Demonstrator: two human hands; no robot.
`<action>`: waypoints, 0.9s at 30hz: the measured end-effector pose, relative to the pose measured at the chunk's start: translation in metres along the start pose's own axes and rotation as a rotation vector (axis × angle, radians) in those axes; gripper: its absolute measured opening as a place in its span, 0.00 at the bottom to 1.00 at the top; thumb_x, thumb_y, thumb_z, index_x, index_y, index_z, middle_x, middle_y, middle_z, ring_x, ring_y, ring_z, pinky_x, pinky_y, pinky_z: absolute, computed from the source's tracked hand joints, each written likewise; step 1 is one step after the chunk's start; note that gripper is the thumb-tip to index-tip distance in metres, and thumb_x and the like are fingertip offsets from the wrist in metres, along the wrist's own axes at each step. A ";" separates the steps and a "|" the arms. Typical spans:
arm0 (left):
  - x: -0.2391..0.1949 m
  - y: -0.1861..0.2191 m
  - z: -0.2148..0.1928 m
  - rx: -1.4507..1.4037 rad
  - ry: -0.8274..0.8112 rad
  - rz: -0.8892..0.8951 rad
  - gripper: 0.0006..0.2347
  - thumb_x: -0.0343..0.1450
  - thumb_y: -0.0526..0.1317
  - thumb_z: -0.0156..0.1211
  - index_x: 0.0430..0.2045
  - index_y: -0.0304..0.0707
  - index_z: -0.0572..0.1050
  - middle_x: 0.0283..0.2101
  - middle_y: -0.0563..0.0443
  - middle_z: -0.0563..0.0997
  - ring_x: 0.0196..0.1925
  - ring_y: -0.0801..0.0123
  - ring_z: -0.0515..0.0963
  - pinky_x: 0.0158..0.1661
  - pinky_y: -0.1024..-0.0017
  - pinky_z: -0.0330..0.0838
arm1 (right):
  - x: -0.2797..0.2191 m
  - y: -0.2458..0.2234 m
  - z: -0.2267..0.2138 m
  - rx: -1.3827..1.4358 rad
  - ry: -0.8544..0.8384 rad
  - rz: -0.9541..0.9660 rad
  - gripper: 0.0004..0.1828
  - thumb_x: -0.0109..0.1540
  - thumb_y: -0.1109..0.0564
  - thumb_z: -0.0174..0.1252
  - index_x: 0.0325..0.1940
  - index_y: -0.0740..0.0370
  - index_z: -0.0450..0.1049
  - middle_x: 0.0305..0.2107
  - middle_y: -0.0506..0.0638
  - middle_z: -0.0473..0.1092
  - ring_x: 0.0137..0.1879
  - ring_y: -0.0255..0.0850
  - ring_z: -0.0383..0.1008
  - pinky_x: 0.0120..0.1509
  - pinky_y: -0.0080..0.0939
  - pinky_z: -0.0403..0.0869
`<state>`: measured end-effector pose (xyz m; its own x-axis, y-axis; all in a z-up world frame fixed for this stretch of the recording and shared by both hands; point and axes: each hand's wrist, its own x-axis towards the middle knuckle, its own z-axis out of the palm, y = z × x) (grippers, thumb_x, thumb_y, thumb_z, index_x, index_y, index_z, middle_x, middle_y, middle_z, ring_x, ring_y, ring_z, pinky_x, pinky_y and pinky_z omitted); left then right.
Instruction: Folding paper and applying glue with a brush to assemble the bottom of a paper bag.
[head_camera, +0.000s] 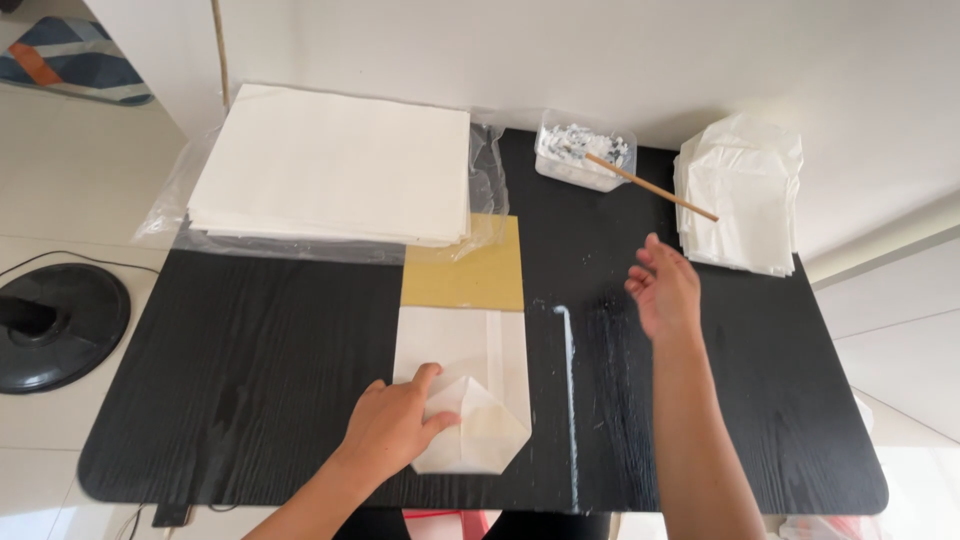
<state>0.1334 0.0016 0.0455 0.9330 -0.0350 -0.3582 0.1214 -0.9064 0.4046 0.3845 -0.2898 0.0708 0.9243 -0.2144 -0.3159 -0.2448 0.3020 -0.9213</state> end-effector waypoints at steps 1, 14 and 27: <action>0.006 0.002 -0.011 0.000 0.003 0.001 0.27 0.73 0.60 0.58 0.61 0.48 0.62 0.20 0.58 0.80 0.25 0.61 0.79 0.46 0.63 0.69 | 0.010 -0.010 0.009 0.000 -0.002 -0.003 0.15 0.62 0.49 0.68 0.46 0.56 0.71 0.29 0.46 0.71 0.27 0.34 0.69 0.28 0.33 0.67; 0.084 -0.007 -0.040 0.248 -0.298 0.176 0.33 0.54 0.74 0.70 0.35 0.51 0.69 0.32 0.56 0.80 0.33 0.56 0.78 0.35 0.58 0.66 | 0.098 -0.032 0.066 -0.227 0.073 -0.253 0.10 0.72 0.51 0.48 0.47 0.58 0.71 0.32 0.49 0.73 0.23 0.33 0.66 0.25 0.32 0.65; 0.071 -0.005 -0.065 0.076 -0.425 0.336 0.16 0.74 0.60 0.64 0.30 0.51 0.73 0.31 0.59 0.78 0.37 0.70 0.71 0.43 0.69 0.62 | 0.091 -0.039 0.075 -0.578 -0.015 -0.513 0.10 0.73 0.51 0.44 0.47 0.58 0.65 0.34 0.48 0.75 0.29 0.33 0.74 0.31 0.33 0.73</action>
<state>0.2214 0.0306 0.0729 0.6952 -0.4806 -0.5346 -0.1993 -0.8434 0.4990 0.5000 -0.2512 0.0946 0.9663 -0.1823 0.1816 0.1049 -0.3654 -0.9249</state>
